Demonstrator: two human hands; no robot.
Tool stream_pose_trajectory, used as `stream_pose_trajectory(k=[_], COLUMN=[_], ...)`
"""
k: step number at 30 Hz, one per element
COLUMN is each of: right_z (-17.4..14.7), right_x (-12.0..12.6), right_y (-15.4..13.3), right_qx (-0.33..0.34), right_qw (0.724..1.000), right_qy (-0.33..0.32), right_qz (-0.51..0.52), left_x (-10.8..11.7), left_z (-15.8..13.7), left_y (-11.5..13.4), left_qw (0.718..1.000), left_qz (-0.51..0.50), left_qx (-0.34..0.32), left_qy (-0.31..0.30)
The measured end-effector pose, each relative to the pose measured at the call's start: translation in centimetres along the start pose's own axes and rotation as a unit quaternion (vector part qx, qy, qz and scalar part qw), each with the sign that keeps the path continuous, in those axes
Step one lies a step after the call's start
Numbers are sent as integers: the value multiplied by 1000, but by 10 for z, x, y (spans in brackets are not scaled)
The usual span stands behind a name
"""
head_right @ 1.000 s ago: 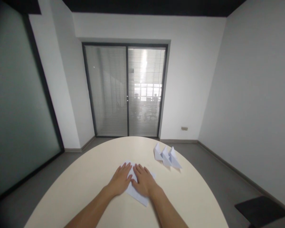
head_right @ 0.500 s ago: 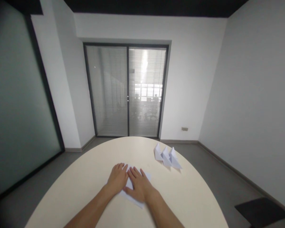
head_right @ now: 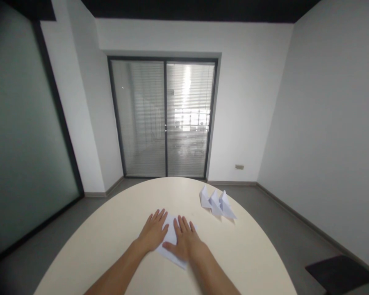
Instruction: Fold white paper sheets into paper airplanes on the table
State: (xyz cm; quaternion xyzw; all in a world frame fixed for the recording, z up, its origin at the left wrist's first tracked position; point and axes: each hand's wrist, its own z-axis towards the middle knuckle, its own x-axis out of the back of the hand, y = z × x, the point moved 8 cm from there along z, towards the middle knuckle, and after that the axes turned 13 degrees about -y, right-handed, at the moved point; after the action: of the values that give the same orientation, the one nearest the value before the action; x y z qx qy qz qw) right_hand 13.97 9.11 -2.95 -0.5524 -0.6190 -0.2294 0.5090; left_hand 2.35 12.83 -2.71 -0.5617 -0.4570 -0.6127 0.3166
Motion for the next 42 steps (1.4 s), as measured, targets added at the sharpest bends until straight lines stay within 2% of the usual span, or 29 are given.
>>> stream_pose_trajectory(k=[3, 8, 12, 20, 24, 29, 36, 42], right_z=[0, -3, -9, -21, -26, -22, -12, -16], right_x=[-3, -5, 3, 14, 12, 10, 5, 7], right_y=[3, 5, 10, 4, -3, 3, 13, 10], right_qx=[-18, 44, 55, 99, 126, 87, 75, 81], right_qw=[1000, 998, 995, 993, 991, 994, 995, 996], right_qy=[15, 41, 77, 68, 52, 53, 62, 39], right_qz=[4, 6, 10, 22, 19, 24, 20, 9], left_x=[4, 6, 5, -6, -4, 5, -9, -10], left_z=[0, -1, -5, -6, 1, 3, 2, 1], left_y=[6, 13, 15, 12, 5, -3, 3, 5], left_qw=[1000, 999, 998, 997, 999, 999, 999, 998], left_qz=[11, -3, -20, -28, -12, -13, -11, -1], left_qx=[-9, -35, -51, -62, -40, -14, -21, -8], left_qy=[8, 11, 5, -31, -2, 46, -33, -67])
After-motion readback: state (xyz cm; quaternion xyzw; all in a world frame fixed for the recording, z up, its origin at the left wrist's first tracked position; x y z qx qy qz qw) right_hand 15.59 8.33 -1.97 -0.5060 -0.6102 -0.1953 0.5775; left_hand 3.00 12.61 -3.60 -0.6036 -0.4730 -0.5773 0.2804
